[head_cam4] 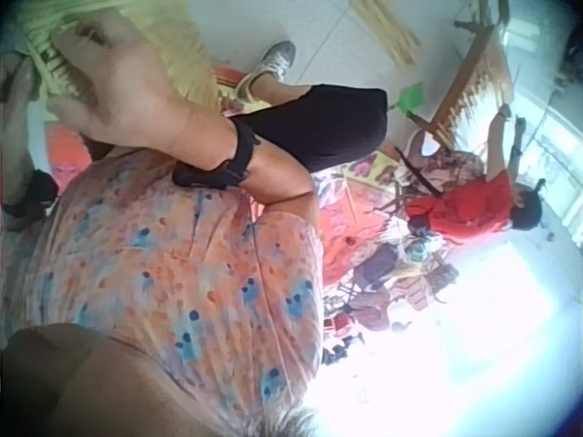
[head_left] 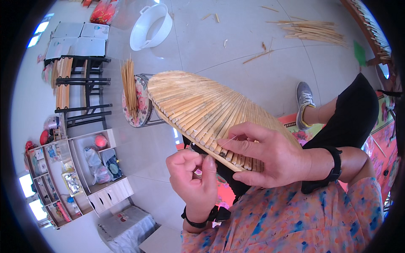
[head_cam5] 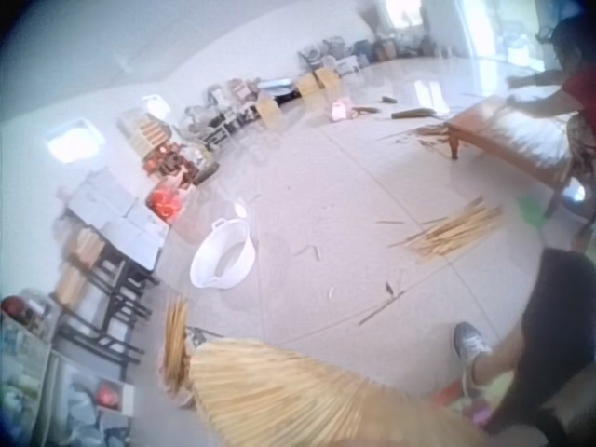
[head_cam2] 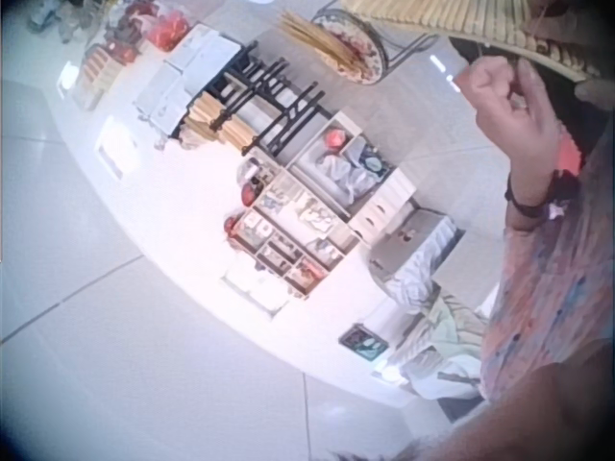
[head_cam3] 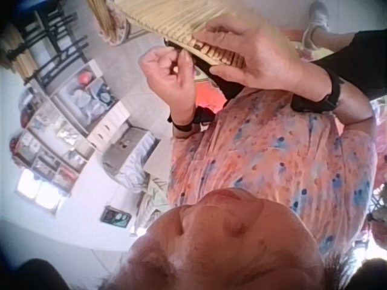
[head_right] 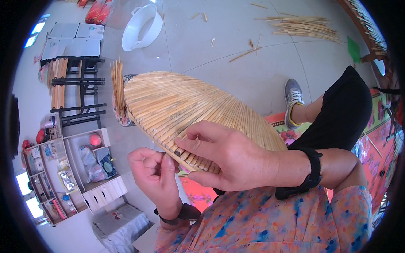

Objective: The person is weaving a bamboo basket by threading a string through a circular bamboo frame and cutting the ends of bamboo sticks with scissors.

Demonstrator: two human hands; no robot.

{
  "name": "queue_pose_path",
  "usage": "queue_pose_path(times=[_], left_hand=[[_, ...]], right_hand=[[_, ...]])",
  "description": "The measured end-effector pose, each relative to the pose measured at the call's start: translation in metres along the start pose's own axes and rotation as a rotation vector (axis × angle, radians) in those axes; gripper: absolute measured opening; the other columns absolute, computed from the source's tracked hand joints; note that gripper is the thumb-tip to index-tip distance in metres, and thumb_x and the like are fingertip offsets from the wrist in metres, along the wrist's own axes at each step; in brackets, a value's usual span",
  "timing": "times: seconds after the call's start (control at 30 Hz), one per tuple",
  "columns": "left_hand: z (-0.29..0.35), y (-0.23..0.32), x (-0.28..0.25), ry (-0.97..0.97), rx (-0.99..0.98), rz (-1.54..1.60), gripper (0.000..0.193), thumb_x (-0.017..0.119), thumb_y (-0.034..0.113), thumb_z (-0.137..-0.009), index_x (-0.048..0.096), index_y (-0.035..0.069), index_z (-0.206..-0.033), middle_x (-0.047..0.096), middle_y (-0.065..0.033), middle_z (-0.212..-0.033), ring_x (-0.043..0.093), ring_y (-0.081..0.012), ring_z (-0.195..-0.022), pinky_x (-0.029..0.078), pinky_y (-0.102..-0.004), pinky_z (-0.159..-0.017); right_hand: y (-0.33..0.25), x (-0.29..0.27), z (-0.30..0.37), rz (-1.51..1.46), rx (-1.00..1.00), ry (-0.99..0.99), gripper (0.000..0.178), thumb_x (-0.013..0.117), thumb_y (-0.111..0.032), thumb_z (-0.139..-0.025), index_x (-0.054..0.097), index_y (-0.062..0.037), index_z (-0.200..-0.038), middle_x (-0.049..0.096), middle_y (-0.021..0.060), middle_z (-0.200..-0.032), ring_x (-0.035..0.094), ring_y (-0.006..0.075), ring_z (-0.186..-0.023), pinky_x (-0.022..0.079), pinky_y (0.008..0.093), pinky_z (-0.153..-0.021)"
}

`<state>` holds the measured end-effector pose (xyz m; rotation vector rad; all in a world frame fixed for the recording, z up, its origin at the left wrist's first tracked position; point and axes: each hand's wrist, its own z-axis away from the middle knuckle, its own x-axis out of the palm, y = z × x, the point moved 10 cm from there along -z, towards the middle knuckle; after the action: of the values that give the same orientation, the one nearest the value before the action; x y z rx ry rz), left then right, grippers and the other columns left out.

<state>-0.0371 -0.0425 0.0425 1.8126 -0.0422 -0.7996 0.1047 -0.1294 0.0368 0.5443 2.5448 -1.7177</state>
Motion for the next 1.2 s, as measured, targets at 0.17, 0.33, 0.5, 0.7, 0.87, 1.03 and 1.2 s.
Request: queue_pose_path(times=[0.17, 0.33, 0.5, 0.7, 0.87, 1.03, 1.2], left_hand=[[0.000, 0.010, 0.013, -0.045, 0.022, 0.085, 0.023, 0.058, -0.005, -0.091, 0.040, -0.001, -0.106, 0.060, -0.0087, -0.083, 0.058, -0.0091, -0.065, 0.046, -0.0220, -0.060], [-0.005, 0.024, 0.014, -0.108, 0.058, 0.112, 0.022, 0.052, -0.007, -0.090, 0.041, -0.003, -0.108, 0.059, -0.0126, -0.088, 0.064, -0.0142, -0.069, 0.049, -0.0252, -0.062], [-0.036, 0.028, -0.010, -0.110, -0.049, -0.195, 0.020, 0.061, -0.001, -0.087, 0.052, -0.002, -0.105, 0.059, -0.0209, -0.120, 0.068, -0.0213, -0.080, 0.052, -0.0302, -0.068], [-0.072, 0.076, 0.001, -0.132, 0.705, -0.456, 0.022, 0.073, 0.019, -0.084, 0.064, 0.003, -0.096, 0.059, -0.0135, -0.125, 0.056, -0.0297, -0.114, 0.041, -0.0440, -0.096], [-0.105, 0.053, 0.046, -0.360, 0.665, -0.409, 0.026, 0.073, 0.036, -0.083, 0.070, 0.011, -0.092, 0.064, -0.0045, -0.098, 0.056, -0.0253, -0.102, 0.032, -0.0446, -0.096], [-0.120, 0.034, 0.060, -0.475, 0.448, -0.378, 0.030, 0.072, 0.045, -0.082, 0.073, 0.014, -0.080, 0.061, -0.0019, -0.074, 0.053, -0.0229, -0.087, 0.027, -0.0421, -0.091], [-0.120, 0.030, 0.058, -0.390, 0.460, -0.257, 0.029, 0.075, 0.044, -0.080, 0.072, 0.015, -0.078, 0.062, -0.0015, -0.074, 0.053, -0.0226, -0.085, 0.027, -0.0420, -0.092]], right_hand=[[-0.002, -0.002, 0.001, -0.001, -0.024, 0.028, 0.054, 0.076, -0.017, -0.078, 0.059, 0.0035, -0.125, 0.059, 0.0205, -0.110, 0.064, 0.0348, -0.089, 0.055, 0.0378, -0.075], [-0.003, -0.003, -0.003, 0.051, -0.021, 0.001, 0.053, 0.075, -0.020, -0.079, 0.059, 0.0034, -0.124, 0.059, 0.0210, -0.111, 0.064, 0.0363, -0.093, 0.054, 0.0391, -0.079], [0.020, -0.014, -0.012, 0.083, 0.113, -0.054, 0.053, 0.074, -0.024, -0.085, 0.058, 0.0022, -0.127, 0.057, 0.0193, -0.116, 0.064, 0.0297, -0.094, 0.053, 0.0382, -0.086], [0.031, -0.030, -0.029, 0.052, 0.220, -0.124, 0.049, 0.074, -0.017, -0.085, 0.059, 0.0007, -0.129, 0.061, 0.0146, -0.118, 0.064, 0.0208, -0.092, 0.056, 0.0329, -0.080], [0.035, -0.034, -0.035, 0.102, 0.331, -0.147, 0.041, 0.074, -0.015, -0.085, 0.063, -0.0015, -0.123, 0.065, 0.0106, -0.111, 0.063, 0.0173, -0.093, 0.056, 0.0324, -0.080], [0.031, -0.054, -0.025, 0.213, 0.298, -0.023, 0.034, 0.074, -0.018, -0.084, 0.067, 0.0003, -0.113, 0.069, 0.0137, -0.099, 0.067, 0.0210, -0.086, 0.056, 0.0322, -0.071], [0.025, -0.058, -0.020, 0.339, 0.225, 0.020, 0.030, 0.072, -0.018, -0.085, 0.068, 0.0008, -0.109, 0.068, 0.0155, -0.094, 0.066, 0.0246, -0.080, 0.054, 0.0343, -0.067]])
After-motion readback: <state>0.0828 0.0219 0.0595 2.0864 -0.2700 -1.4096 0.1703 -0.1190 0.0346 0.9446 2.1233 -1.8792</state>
